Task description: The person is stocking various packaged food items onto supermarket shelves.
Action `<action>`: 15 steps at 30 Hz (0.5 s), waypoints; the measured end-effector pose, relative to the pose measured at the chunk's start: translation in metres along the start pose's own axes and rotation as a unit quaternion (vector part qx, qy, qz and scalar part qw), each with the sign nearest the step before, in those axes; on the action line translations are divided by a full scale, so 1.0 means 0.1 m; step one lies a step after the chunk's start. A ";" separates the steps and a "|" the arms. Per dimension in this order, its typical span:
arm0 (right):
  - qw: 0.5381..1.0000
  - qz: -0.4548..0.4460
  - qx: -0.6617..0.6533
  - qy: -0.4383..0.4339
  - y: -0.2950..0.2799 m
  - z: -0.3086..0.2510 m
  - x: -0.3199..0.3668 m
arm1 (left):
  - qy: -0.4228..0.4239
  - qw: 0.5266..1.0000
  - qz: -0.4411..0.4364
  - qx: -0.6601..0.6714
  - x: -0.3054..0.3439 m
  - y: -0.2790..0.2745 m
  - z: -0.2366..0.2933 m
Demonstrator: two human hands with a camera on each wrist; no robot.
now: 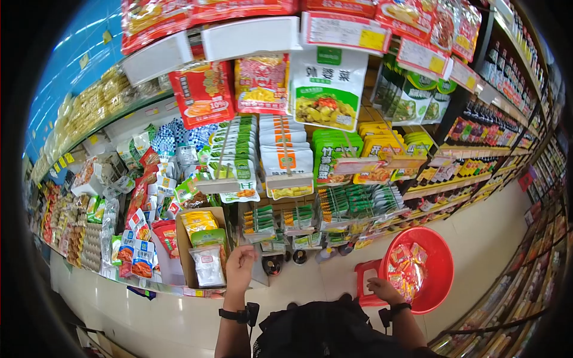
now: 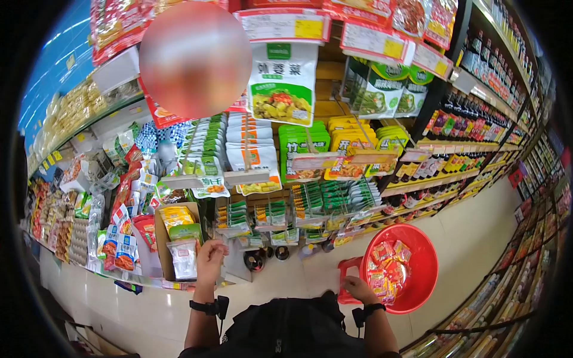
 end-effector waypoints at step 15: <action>0.944 0.212 -0.185 0.174 -1.13 1.86 0.26 | -0.079 0.985 -0.114 -0.108 0.02 1.65 -0.03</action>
Point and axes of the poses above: each hand's wrist, its own x-axis away from the middle knuckle, its own y-axis out of the palm, z = x × y, the point moved 9 cm from there along -x, towards the middle knuckle, and after that the axes turned 2 degrees about x, right-handed, at the moved point
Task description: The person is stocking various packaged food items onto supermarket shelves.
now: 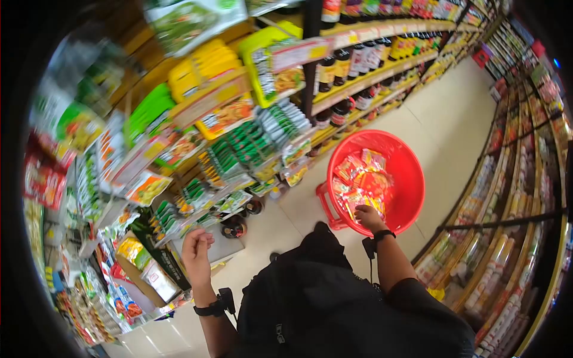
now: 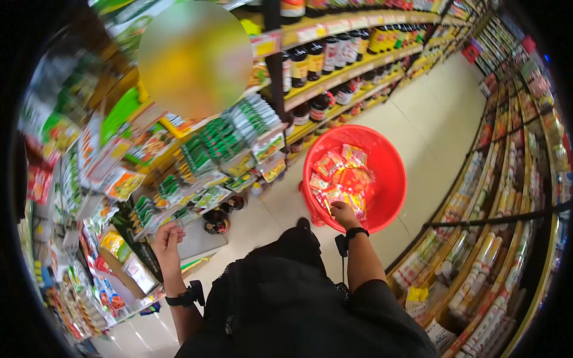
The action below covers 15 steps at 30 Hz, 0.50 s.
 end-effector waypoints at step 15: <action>0.987 0.054 0.052 0.140 -0.55 1.56 -0.68 | -0.063 0.952 -0.220 -0.206 -0.33 1.98 0.34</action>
Point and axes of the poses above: each hand's wrist, its own x-axis away from the middle knuckle, its own y-axis out of the palm, z = x × y, the point moved 9 cm from there along -x, towards the middle knuckle, and after that the axes turned 2 degrees about x, right-handed, at the moved point
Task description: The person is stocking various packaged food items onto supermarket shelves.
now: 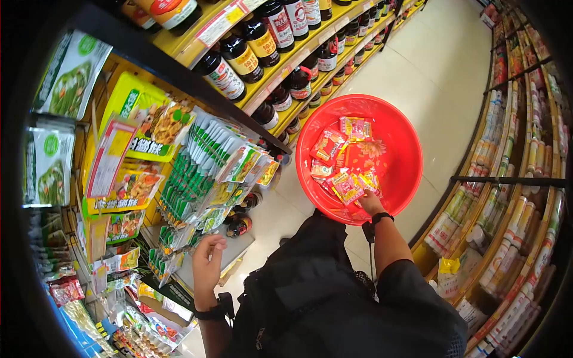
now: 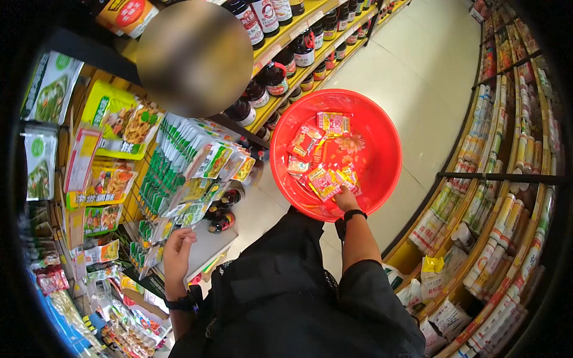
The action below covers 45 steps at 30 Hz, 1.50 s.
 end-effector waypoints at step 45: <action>0.964 -0.171 0.187 -0.083 0.70 -0.73 -0.64 | -0.055 0.987 0.043 -0.144 0.37 0.08 0.13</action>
Point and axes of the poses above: each hand's wrist, its own x-axis away from the middle knuckle, its own y-axis out of the palm, z = x × y, the point moved 9 cm from there along -x, towards the middle knuckle, and after that the axes turned 2 degrees about x, right-handed, at the moved point
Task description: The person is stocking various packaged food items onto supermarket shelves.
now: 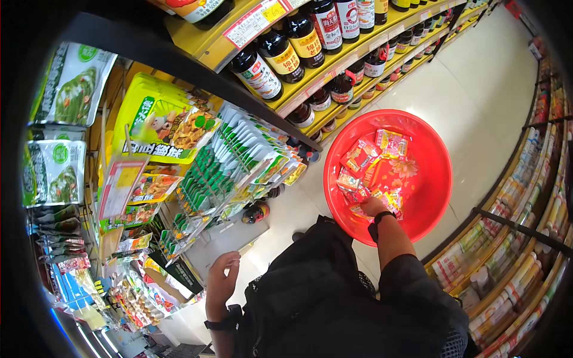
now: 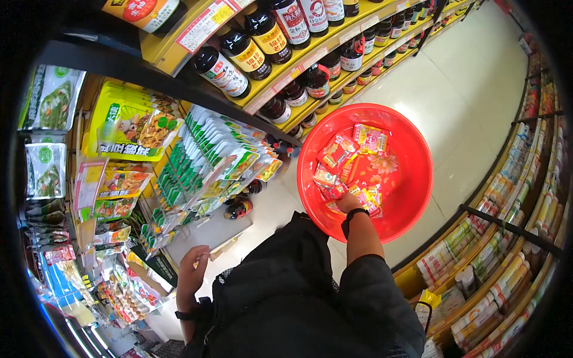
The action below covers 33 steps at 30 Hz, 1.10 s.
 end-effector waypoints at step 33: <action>0.813 0.090 -0.045 -0.574 -0.73 -4.22 4.82 | 0.306 0.810 -0.243 0.437 -0.04 -0.25 0.83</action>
Point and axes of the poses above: each hand's wrist, its own x-axis away from the middle knuckle, its own y-axis out of the palm, z = x × y, the point moved 9 cm from there along -x, towards the middle knuckle, and after that the axes turned 2 degrees about x, right-handed, at the moved point
